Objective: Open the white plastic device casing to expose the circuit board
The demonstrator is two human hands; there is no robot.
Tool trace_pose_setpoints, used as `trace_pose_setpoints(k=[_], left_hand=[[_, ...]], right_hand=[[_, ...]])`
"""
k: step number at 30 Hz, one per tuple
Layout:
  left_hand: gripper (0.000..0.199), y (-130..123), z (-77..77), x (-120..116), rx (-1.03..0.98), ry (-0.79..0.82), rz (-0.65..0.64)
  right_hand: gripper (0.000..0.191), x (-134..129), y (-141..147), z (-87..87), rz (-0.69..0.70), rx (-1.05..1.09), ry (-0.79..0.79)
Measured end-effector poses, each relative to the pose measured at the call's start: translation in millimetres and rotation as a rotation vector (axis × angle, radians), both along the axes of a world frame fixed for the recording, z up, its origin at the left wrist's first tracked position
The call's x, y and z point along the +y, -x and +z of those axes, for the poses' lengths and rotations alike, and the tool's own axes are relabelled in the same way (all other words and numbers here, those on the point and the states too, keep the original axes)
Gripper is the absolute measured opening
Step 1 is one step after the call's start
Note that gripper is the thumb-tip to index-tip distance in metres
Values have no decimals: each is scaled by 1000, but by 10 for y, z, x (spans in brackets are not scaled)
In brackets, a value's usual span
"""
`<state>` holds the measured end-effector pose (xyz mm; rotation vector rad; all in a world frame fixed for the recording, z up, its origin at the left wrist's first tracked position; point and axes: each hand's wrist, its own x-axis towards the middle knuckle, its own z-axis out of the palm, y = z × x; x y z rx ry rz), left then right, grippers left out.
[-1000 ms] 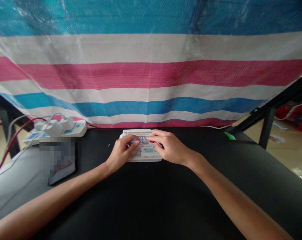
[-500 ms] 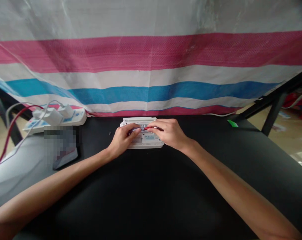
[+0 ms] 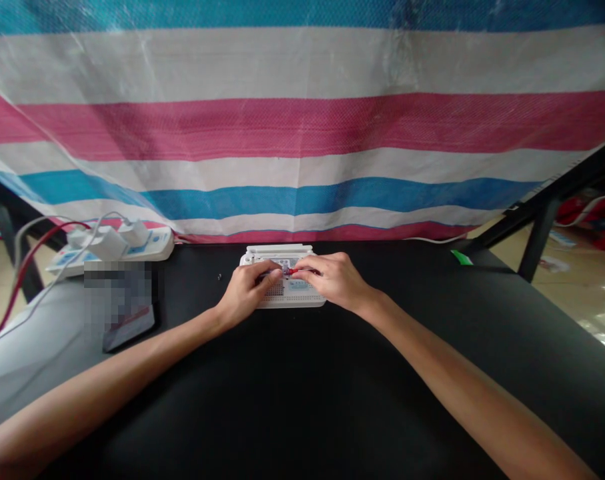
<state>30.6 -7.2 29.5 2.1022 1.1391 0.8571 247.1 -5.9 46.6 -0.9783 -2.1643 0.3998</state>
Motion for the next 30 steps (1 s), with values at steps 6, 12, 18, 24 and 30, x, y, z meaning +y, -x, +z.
trace_pose_setpoints(k=[6, 12, 18, 24, 30], left_hand=[[35, -9, -16, 2, -37, -34, -7], [26, -13, -75, 4, -54, -55, 29], [24, 0, -80, 23, -51, -72, 9], [24, -3, -62, 28, -73, -71, -7], [26, -3, -58, 22, -116, -22, -4]], right_hand=[[31, -34, 23, -8, 9, -117, -77], [35, -94, 94, -31, -57, -83, -26], [33, -169, 170, -46, -177, -89, -34], [30, -220, 221, -117, -258, -116, -95], [27, -189, 210, -80, -238, -14, -68]])
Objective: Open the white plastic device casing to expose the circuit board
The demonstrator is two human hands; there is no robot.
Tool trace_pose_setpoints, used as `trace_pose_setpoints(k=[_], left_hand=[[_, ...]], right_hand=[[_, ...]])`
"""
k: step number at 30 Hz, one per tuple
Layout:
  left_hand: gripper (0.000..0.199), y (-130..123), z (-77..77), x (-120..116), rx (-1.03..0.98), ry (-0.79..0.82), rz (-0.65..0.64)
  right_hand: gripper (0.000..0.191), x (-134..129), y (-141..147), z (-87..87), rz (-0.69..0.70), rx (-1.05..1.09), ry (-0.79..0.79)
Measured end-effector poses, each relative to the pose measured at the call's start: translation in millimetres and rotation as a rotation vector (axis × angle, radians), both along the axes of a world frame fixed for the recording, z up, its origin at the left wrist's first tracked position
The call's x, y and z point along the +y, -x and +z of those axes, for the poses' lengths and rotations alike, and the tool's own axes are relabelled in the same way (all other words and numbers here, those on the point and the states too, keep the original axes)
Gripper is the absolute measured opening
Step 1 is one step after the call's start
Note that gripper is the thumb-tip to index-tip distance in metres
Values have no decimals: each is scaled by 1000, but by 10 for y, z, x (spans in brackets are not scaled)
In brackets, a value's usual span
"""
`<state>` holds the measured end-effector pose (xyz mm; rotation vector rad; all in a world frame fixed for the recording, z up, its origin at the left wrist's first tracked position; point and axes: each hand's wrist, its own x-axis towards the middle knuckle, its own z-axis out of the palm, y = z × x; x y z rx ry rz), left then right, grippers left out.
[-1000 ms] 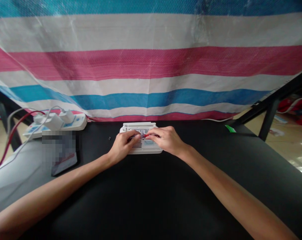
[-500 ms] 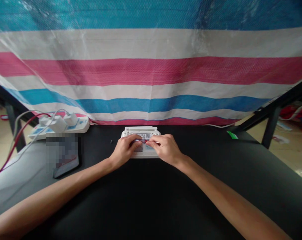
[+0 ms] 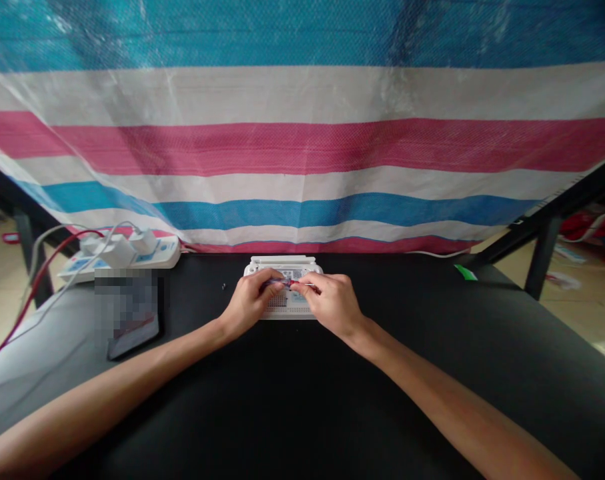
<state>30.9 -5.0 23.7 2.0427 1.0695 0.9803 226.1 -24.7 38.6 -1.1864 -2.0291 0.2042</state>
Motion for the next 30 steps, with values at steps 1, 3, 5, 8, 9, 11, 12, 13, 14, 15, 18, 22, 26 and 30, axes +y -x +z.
trace_pose_setpoints(k=[1, 3, 5, 8, 9, 11, 12, 13, 14, 15, 18, 22, 26, 30], left_hand=[[28, 2, 2, -5, -12, 22, -1], [31, 8, 11, -17, -40, 67, -3], [34, 12, 20, -27, -73, 105, 1], [33, 14, 18, -29, -119, 153, 12], [32, 14, 12, -25, -132, 166, 14], [31, 12, -6, -16, -155, 182, 8], [32, 12, -15, -13, -166, 190, 0], [32, 11, -23, -12, -178, 201, -9], [33, 10, -27, -12, -191, 214, -19], [33, 10, -28, -14, -203, 229, -29], [35, 8, -8, -27, -214, 263, -43], [32, 4, 38, -35, -218, 307, -24], [29, -13, 80, -41, -295, 373, -23], [36, -36, 125, -49, -357, 440, -71]], right_hand=[[27, 9, -5, 30, 27, 42, 28], [26, 21, -11, 94, 76, 149, 125], [24, 26, -11, 143, 106, 276, 264], [21, 34, -3, 166, 145, 465, 448], [20, 40, 1, 161, 155, 518, 480], [20, 57, 7, 141, 165, 616, 511], [21, 67, 9, 128, 169, 661, 524], [22, 77, 11, 115, 175, 702, 541], [25, 86, 14, 103, 186, 739, 564], [27, 93, 18, 90, 199, 771, 590], [33, 106, 35, 56, 239, 851, 643], [37, 101, 73, 16, 250, 881, 650], [39, 83, 106, -17, 243, 848, 607], [34, 86, 108, -19, 221, 907, 559]])
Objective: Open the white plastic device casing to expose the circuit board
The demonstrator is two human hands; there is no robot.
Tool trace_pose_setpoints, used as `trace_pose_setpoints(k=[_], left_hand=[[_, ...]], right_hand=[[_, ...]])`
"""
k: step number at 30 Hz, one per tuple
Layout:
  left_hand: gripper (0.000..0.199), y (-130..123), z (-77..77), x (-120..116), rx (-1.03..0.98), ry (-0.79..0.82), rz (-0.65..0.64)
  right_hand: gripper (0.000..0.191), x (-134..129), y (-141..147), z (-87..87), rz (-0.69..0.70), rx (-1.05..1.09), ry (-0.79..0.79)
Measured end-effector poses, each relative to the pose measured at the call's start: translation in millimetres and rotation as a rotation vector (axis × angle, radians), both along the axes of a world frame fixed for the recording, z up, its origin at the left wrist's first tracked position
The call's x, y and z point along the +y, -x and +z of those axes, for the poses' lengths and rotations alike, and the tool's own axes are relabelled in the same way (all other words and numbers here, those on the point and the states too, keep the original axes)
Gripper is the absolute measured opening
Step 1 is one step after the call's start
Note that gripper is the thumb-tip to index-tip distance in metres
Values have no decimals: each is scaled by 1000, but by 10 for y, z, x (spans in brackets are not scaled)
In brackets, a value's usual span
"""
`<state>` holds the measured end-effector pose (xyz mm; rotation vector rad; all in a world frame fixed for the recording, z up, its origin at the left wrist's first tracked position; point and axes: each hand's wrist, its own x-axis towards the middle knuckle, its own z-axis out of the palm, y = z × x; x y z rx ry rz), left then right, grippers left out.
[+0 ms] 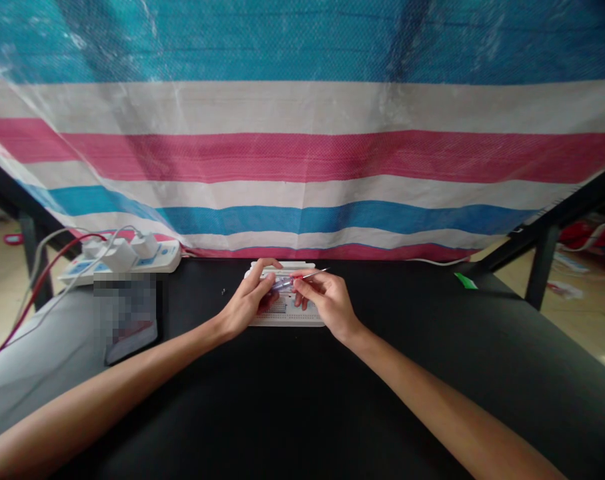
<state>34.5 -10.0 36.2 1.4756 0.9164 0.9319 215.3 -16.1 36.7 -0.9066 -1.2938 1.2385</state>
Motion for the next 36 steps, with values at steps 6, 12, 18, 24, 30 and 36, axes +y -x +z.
trace_pose_setpoints(k=[6, 12, 18, 24, 30, 36], left_hand=[[33, 68, 5, 100, 218, -318, 189], [60, 110, -126, 146, 904, -821, -111], [82, 109, -156, 148, 1143, -871, -172], [85, 220, 10, 184, 1155, -855, -232], [92, 250, 85, 224, 1198, -714, -294], [97, -32, 143, 201, 1214, -666, -349]], right_hand=[[28, 114, -100, 126, -111, 399, 219], [12, 214, -213, 235, -151, 646, 505], [16, 167, -220, 264, -72, 553, 566], [19, 165, -358, 319, 159, 18, 326], [25, 201, -589, 474, 71, -883, -120], [24, 109, -733, 636, 207, -1325, -162]])
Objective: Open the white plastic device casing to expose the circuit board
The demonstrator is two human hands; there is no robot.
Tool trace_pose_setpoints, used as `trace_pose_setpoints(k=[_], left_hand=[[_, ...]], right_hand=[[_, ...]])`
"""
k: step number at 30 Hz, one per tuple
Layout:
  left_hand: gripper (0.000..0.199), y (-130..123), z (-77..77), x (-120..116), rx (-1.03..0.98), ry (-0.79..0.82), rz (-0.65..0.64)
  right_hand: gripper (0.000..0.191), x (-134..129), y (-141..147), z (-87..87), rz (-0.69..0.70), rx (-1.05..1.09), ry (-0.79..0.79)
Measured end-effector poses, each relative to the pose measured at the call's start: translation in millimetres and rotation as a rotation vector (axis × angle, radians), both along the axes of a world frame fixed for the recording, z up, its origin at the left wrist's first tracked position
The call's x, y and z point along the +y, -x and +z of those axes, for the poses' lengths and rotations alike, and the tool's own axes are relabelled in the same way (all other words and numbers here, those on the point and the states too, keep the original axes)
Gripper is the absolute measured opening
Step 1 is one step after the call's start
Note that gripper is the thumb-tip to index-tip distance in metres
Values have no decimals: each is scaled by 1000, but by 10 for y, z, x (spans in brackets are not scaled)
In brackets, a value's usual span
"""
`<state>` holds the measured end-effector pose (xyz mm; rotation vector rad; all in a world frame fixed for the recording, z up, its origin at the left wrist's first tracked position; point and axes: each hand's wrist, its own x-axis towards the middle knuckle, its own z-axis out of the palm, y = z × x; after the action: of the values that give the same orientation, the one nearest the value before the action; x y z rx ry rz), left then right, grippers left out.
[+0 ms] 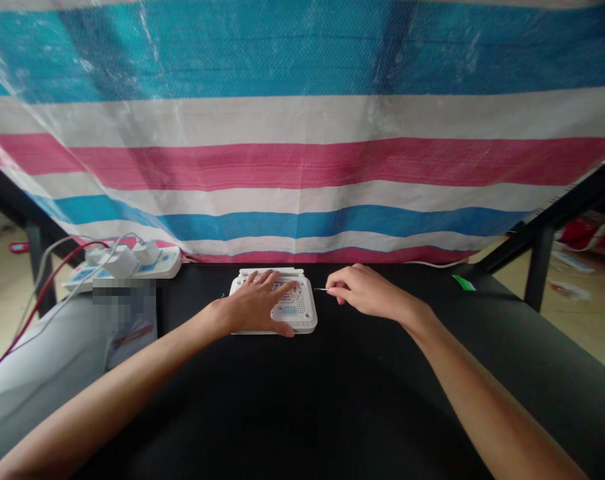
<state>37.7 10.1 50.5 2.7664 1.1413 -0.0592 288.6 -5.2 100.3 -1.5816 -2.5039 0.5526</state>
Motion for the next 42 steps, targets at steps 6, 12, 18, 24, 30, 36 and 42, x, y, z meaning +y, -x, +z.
trace_pose_setpoints(k=[6, 12, 18, 24, 30, 36, 42], left_hand=[[94, -76, -45, -12, -4, -46, 6], [97, 4, -98, -12, -36, -61, -14], [99, 104, -138, 2, -53, -59, 27], [97, 101, -142, 26, -72, -58, 20], [96, 76, -116, 33, -88, -62, 1], [96, 61, -126, 41, -111, -69, 1], [99, 45, -126, 33, -113, -66, 15]], right_hand=[[19, -104, 66, 55, 6, -224, -7], [20, -131, 153, 0, 7, -261, 49], [19, -233, 269, 17, -16, -377, 30], [20, -395, 412, -7, 19, -495, -67], [22, -413, 488, -81, 35, -510, -77], [23, -280, 343, -137, -29, -407, 11], [24, -207, 116, -401, -126, 1, 90]])
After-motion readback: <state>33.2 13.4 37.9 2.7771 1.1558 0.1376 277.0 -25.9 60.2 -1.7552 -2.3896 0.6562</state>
